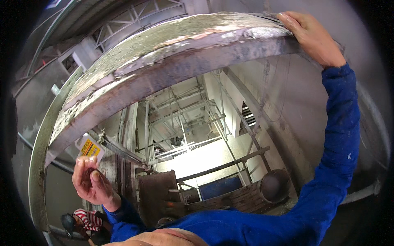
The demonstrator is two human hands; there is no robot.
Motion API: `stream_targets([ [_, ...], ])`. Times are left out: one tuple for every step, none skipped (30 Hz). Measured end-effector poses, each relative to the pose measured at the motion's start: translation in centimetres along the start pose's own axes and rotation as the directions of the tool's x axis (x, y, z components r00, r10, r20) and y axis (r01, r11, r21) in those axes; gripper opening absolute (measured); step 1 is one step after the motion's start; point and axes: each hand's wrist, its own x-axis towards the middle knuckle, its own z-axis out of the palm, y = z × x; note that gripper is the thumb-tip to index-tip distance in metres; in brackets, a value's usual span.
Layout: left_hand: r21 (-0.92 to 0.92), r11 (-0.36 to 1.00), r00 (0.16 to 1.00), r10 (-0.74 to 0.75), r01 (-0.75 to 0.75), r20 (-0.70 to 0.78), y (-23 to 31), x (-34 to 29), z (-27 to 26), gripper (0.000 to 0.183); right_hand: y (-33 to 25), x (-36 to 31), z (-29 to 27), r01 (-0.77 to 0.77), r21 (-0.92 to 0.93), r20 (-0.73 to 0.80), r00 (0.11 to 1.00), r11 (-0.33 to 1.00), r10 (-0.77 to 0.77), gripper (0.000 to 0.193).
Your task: The person applies plaster to a wall using a trowel and a hawk, smoothing the surface with a straightedge. They repeatedly scoop plaster from a bucket and spread it along the wall while standing on scaffolding.
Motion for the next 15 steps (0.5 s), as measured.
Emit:
stream_targets([
  [0.072, 0.995, 0.998, 0.068, -0.068, 0.01, 0.2, 0.8, -0.1, 0.035, -0.1, -0.1, 0.0, -0.011, 0.044, 0.014, 1.0, 0.999, 0.011, 0.043],
  [0.118, 0.989, 0.995, 0.076, -0.083, 0.067, 0.3, 1.6, -0.4, 0.034, -0.3, -0.2, 0.1, -0.03, 0.111, 0.037, 0.999, 0.993, 0.026, 0.043],
  [0.143, 0.985, 0.994, 0.089, -0.099, 0.07, 0.4, 2.4, -0.3, 0.033, -0.4, -0.3, 0.2, -0.12, 0.164, 0.017, 0.993, 0.979, 0.119, 0.043],
  [0.165, 0.979, 0.992, 0.106, -0.117, 0.076, 0.5, 3.1, -0.2, 0.033, -0.5, -0.4, 0.2, -0.215, 0.237, 0.016, 0.976, 0.947, 0.218, 0.042],
  [0.185, 0.973, 0.989, 0.122, -0.135, 0.083, 0.6, 3.7, 0.2, 0.032, -0.6, -0.6, 0.3, -0.255, 0.322, 0.018, 0.964, 0.912, 0.264, 0.043],
  [0.143, 0.982, 0.992, 0.117, -0.123, 0.046, 0.8, 4.2, 0.7, 0.031, -0.6, -0.8, 0.4, -0.329, 0.346, 0.006, 0.937, 0.878, 0.349, 0.043],
  [0.154, 0.985, 0.997, 0.072, -0.074, 0.022, 1.1, 4.7, 1.1, 0.031, -0.5, -1.0, 0.4, -0.351, 0.385, -0.01, 0.923, 0.854, 0.384, 0.044],
  [0.167, 0.985, 0.999, 0.044, -0.045, 0.011, 1.3, 5.2, 1.4, 0.031, -0.4, -1.2, 0.5, -0.342, 0.433, -0.022, 0.921, 0.834, 0.389, 0.045],
  [0.173, 0.982, 0.997, 0.074, -0.077, 0.025, 1.5, 5.6, 1.7, 0.03, -0.3, -1.4, 0.6, -0.363, 0.489, -0.028, 0.902, 0.793, 0.43, 0.044],
  [0.145, 0.988, 0.999, 0.048, -0.047, -0.005, 1.6, 5.7, 2.1, 0.03, -0.2, -1.7, 0.6, -0.352, 0.553, -0.033, 0.897, 0.755, 0.442, 0.043],
  [0.215, 0.977, 0.997, 0.032, -0.016, -0.069, 1.5, 6.0, 2.1, 0.03, -0.2, -2.0, 0.7, -0.341, 0.617, -0.006, 0.899, 0.709, 0.437, 0.042],
  [0.286, 0.957, 0.993, 0.077, -0.049, -0.087, 1.3, 6.2, 2.0, 0.03, -0.3, -2.3, 0.8, -0.289, 0.645, -0.041, 0.911, 0.707, 0.41, 0.042],
  [0.357, 0.931, 0.99, 0.112, -0.076, -0.081, 1.1, 6.2, 1.8, 0.03, -0.4, -2.7, 0.8, -0.245, 0.674, -0.041, 0.93, 0.697, 0.366, 0.042],
  [0.449, 0.893, 0.987, 0.091, -0.023, -0.131, 1.0, 6.3, 1.5, 0.034, -0.7, -3.2, 0.9, -0.253, 0.71, -0.051, 0.913, 0.657, 0.406, 0.042],
  [0.535, 0.844, 0.987, 0.061, 0.028, -0.147, 0.8, 6.6, 1.2, 0.037, -1.1, -3.7, 1.2, -0.127, 0.652, -0.085, 0.967, 0.748, 0.239, 0.041],
])
